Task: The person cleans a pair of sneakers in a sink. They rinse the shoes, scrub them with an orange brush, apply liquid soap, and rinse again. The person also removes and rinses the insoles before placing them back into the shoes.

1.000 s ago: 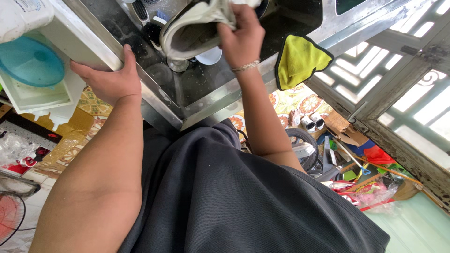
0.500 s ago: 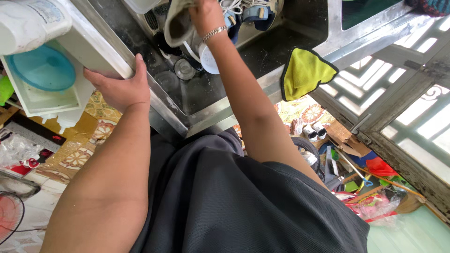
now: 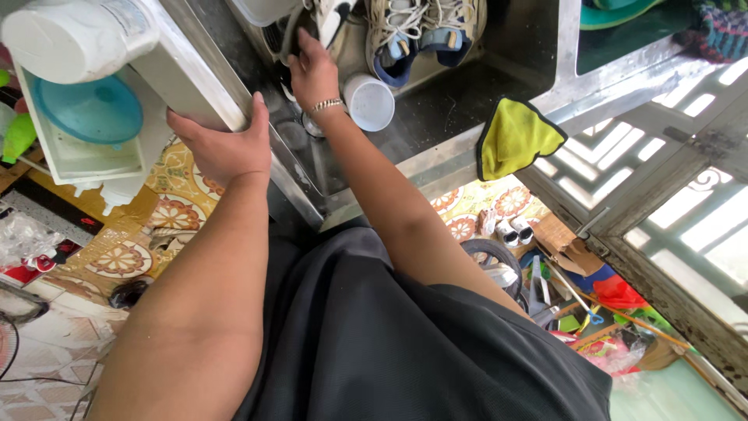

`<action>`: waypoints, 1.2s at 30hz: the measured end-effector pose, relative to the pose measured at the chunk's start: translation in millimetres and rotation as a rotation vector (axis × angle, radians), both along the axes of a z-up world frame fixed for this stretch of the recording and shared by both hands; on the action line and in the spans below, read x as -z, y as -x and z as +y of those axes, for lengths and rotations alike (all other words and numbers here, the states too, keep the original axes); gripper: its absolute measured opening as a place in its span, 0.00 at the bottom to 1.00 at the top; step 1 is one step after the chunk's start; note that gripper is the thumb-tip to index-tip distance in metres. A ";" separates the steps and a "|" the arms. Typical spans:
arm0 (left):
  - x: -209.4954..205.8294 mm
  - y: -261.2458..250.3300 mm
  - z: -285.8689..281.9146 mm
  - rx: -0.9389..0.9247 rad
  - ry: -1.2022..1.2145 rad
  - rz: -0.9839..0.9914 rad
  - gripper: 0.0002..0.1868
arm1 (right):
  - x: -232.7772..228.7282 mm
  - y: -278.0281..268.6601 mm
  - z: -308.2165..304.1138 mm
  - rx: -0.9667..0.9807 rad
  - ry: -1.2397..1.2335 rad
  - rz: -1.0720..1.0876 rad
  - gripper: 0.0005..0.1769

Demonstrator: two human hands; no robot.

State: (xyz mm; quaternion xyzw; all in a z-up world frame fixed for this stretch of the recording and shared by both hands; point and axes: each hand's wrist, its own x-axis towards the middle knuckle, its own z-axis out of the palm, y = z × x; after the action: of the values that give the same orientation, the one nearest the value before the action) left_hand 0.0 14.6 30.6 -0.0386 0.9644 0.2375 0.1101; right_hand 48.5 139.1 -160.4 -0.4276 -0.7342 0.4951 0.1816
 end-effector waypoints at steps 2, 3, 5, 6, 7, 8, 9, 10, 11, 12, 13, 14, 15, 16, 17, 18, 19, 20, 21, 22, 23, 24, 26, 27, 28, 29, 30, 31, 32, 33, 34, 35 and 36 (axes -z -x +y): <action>1.4 0.3 -0.6 0.024 -0.007 0.027 0.62 | 32.3 18.3 3.7 0.095 -0.072 -0.185 0.23; 1.4 -0.3 -2.9 0.039 -0.004 0.035 0.62 | 43.4 22.5 3.3 0.137 -0.075 -0.284 0.21; 2.1 0.1 -2.4 0.003 0.020 -0.012 0.63 | 54.2 28.7 5.2 0.222 -0.082 -0.483 0.17; 1.7 0.7 -1.6 -0.013 0.031 -0.036 0.63 | 53.9 28.2 4.8 0.278 -0.074 -0.482 0.17; 1.5 1.7 -1.2 0.001 0.031 -0.019 0.63 | 51.7 26.5 3.6 0.336 -0.067 -0.478 0.18; 0.8 1.5 -1.1 0.016 0.031 -0.003 0.63 | 48.7 24.6 1.3 0.394 -0.060 -0.474 0.18; -0.6 1.7 -1.5 0.032 0.031 0.013 0.63 | 44.7 21.3 -2.3 0.401 -0.099 -0.477 0.19; -1.9 1.9 -1.5 0.026 0.044 -0.005 0.62 | 40.6 16.6 -6.2 0.408 -0.138 -0.480 0.20; -2.6 1.8 -0.7 0.020 0.055 -0.022 0.62 | 37.7 13.6 -8.8 0.416 -0.178 -0.482 0.22; -3.1 2.3 0.1 0.015 0.067 -0.039 0.62 | 34.9 10.0 -11.0 0.388 -0.221 -0.452 0.25; -3.3 3.7 0.6 0.020 0.073 -0.034 0.63 | 32.0 5.4 -13.8 0.362 -0.264 -0.423 0.28; -3.2 4.9 1.5 0.024 0.078 -0.029 0.63 | 31.0 4.2 -15.3 0.335 -0.306 -0.395 0.31; -3.7 4.3 1.2 0.028 0.087 -0.028 0.64 | 31.3 4.2 -17.2 0.323 -0.342 -0.390 0.33; -4.1 4.3 0.6 0.026 0.102 -0.036 0.64 | 33.2 5.0 -19.6 0.310 -0.378 -0.385 0.36; -3.6 4.2 1.1 0.022 0.114 -0.045 0.64 | 36.5 5.3 -20.0 0.296 -0.418 -0.380 0.39; -2.9 3.8 1.4 0.018 0.126 -0.054 0.64 | 41.6 6.6 -20.4 0.285 -0.338 -0.465 0.37; -2.1 3.4 1.2 0.022 0.119 -0.049 0.65 | 48.5 10.0 -19.6 0.273 -0.257 -0.549 0.35; -1.3 3.2 0.4 0.027 0.112 -0.045 0.65 | 55.9 13.5 -18.0 0.261 -0.175 -0.631 0.33; -0.3 3.0 -0.8 0.030 0.107 -0.040 0.65 | 63.0 17.0 -17.2 0.270 -0.154 -0.676 0.31; 1.4 2.6 -0.9 0.034 0.107 -0.021 0.66 | 69.3 20.6 -15.9 0.280 -0.131 -0.721 0.29; 3.0 1.7 -0.8 0.037 0.108 -0.004 0.66 | 72.4 23.4 -15.1 0.289 -0.109 -0.767 0.26; 4.3 1.0 -1.0 0.040 0.108 0.014 0.66 | 74.3 26.2 -15.1 0.311 -0.122 -0.752 0.26; 5.1 0.2 -2.3 0.028 0.117 -0.007 0.66 | 75.3 32.4 -16.0 0.356 -0.147 -0.719 0.25; 5.8 0.6 -2.0 0.022 0.120 -0.015 0.66 | 75.5 33.5 -14.3 0.352 -0.162 -0.734 0.26; 6.6 0.9 -1.7 0.027 0.111 -0.005 0.66 | 75.4 33.0 -12.0 0.348 -0.177 -0.749 0.27; 7.1 0.8 -2.3 0.031 0.104 0.004 0.66 | 74.9 32.2 -10.7 0.343 -0.191 -0.765 0.28; 7.6 0.8 -3.2 0.036 0.098 0.012 0.66 | 74.6 32.9 -7.1 0.323 -0.154 -0.786 0.28; 8.3 0.3 -3.6 0.039 0.110 0.016 0.66 | 74.6 32.4 -1.2 0.302 -0.117 -0.810 0.28; 9.1 0.3 -3.5 0.041 0.123 0.019 0.66 | 72.7 31.1 4.2 0.281 -0.080 -0.833 0.28; 8.9 -0.2 -3.6 0.042 0.135 0.022 0.66 | 71.3 31.0 10.4 0.355 -0.033 -0.799 0.27; 7.7 -0.7 -4.2 0.036 0.145 0.005 0.66 | 71.0 32.4 18.1 0.429 0.013 -0.765 0.25; 7.0 -0.3 -3.0 0.030 0.150 -0.012 0.66 | 70.4 31.7 26.0 0.505 0.055 -0.727 0.24; 5.9 0.3 -1.8 0.024 0.154 -0.028 0.66 | 68.5 26.7 30.7 0.485 0.070 -0.725 0.22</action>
State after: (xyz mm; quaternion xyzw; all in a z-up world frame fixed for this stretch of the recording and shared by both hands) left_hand -0.3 12.9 24.7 -0.0386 0.9786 0.1606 0.1231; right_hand 21.8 169.8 -228.9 -0.7396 -0.6117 0.2805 0.0086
